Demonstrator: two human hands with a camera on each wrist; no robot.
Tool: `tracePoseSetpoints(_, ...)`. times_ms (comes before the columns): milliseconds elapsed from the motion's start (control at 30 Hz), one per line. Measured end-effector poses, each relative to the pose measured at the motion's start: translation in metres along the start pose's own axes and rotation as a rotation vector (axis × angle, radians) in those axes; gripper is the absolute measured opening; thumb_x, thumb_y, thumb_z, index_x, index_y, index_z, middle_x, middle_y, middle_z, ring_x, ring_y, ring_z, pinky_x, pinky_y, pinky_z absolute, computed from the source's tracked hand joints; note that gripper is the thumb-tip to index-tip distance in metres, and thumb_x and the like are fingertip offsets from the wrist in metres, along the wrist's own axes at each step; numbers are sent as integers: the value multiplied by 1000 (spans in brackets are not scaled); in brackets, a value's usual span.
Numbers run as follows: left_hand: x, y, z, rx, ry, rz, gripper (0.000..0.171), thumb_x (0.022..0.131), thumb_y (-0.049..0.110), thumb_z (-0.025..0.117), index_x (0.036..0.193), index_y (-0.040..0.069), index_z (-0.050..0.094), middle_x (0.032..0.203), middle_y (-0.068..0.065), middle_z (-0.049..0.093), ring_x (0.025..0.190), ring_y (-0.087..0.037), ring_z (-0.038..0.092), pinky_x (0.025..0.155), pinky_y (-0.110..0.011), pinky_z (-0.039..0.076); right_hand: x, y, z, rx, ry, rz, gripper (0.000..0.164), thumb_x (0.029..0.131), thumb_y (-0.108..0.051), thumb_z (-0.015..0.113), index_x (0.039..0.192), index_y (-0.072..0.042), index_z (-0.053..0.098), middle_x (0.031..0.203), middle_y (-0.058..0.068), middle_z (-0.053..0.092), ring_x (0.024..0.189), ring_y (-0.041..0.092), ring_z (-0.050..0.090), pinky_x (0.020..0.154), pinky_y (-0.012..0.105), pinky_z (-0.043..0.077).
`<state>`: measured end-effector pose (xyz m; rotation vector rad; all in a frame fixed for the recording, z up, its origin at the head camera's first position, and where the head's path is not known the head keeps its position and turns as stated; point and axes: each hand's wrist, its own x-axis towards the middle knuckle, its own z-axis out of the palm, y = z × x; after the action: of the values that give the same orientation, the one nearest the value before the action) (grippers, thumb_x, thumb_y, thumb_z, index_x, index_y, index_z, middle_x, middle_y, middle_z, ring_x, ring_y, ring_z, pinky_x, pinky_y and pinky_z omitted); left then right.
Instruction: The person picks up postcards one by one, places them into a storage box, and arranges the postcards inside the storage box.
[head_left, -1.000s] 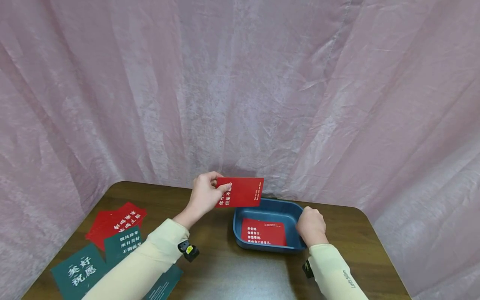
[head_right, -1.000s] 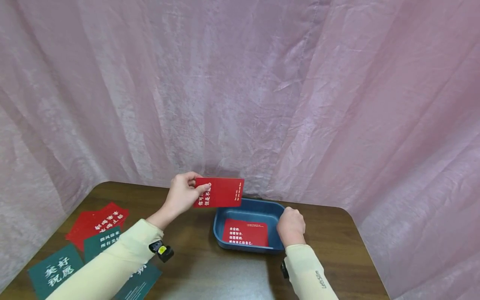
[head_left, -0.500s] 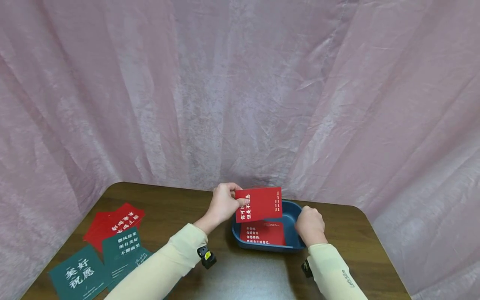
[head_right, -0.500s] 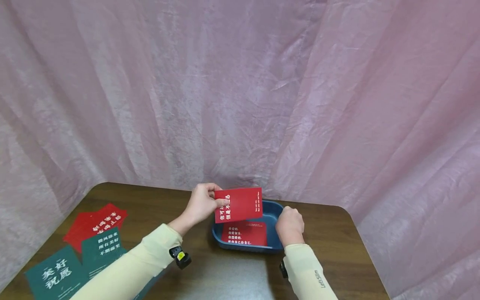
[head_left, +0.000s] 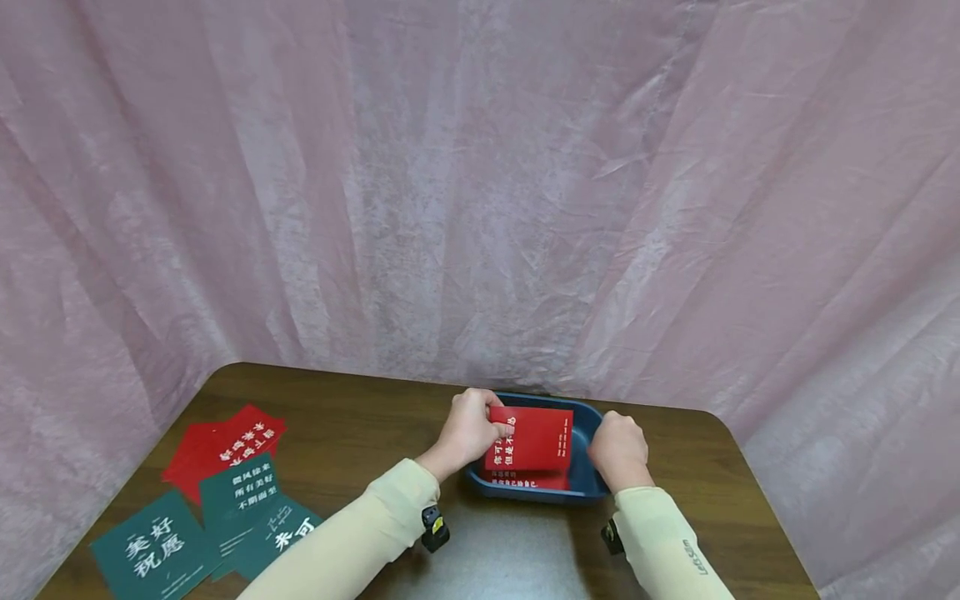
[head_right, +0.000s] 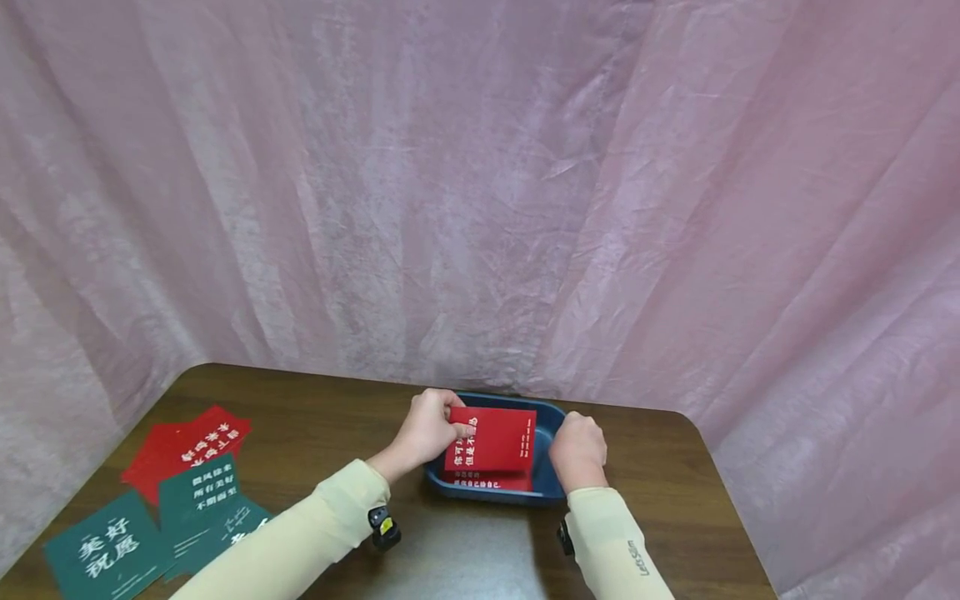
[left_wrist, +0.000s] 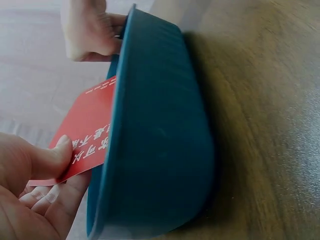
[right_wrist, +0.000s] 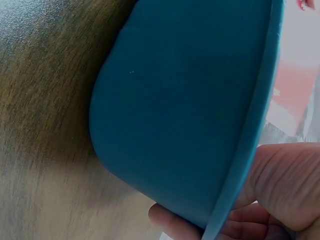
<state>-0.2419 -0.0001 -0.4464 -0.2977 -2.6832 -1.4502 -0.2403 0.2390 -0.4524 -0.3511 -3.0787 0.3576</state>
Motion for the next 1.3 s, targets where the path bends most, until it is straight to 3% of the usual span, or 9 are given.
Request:
tracePoseSetpoints(400,-3,-6,14,127,-109,-47,25,70,16,82,87,8,66,85,-6,66,75,-14,58,58,-26,52,0,0,2,-6,-3,0,23,74,-11,67,90,4,65,85,24,67,68,34,64,51,47,51)
tracePoseSetpoints(600,-4,-10,18,218,-116,-50,36,69,20,83,96,4,66,89,-8,66,74,-14,59,57,-27,53,1,-2,1,-6,-14,6,26,75,-14,68,93,5,63,85,23,66,65,31,62,51,47,51)
tracePoseSetpoints(767,-6,-10,21,323,-106,23,37,69,21,83,97,3,67,87,-7,68,69,-13,60,58,-26,53,2,-2,-1,-8,-34,16,26,76,-13,68,94,5,63,86,23,66,65,31,62,50,46,51)
tracePoseSetpoints(1000,-5,-14,27,501,-101,128,21,71,19,80,78,8,64,71,-3,65,61,-9,58,56,-23,48,2,-4,-2,-14,-41,28,28,78,-14,67,98,6,61,87,23,65,68,31,62,53,46,52)
tracePoseSetpoints(1300,-6,-16,32,577,-123,152,17,72,17,79,76,10,64,69,-1,65,59,-8,56,55,-23,48,0,-3,-1,-11,-47,41,29,79,-14,66,98,7,61,86,23,65,66,30,62,50,44,52)
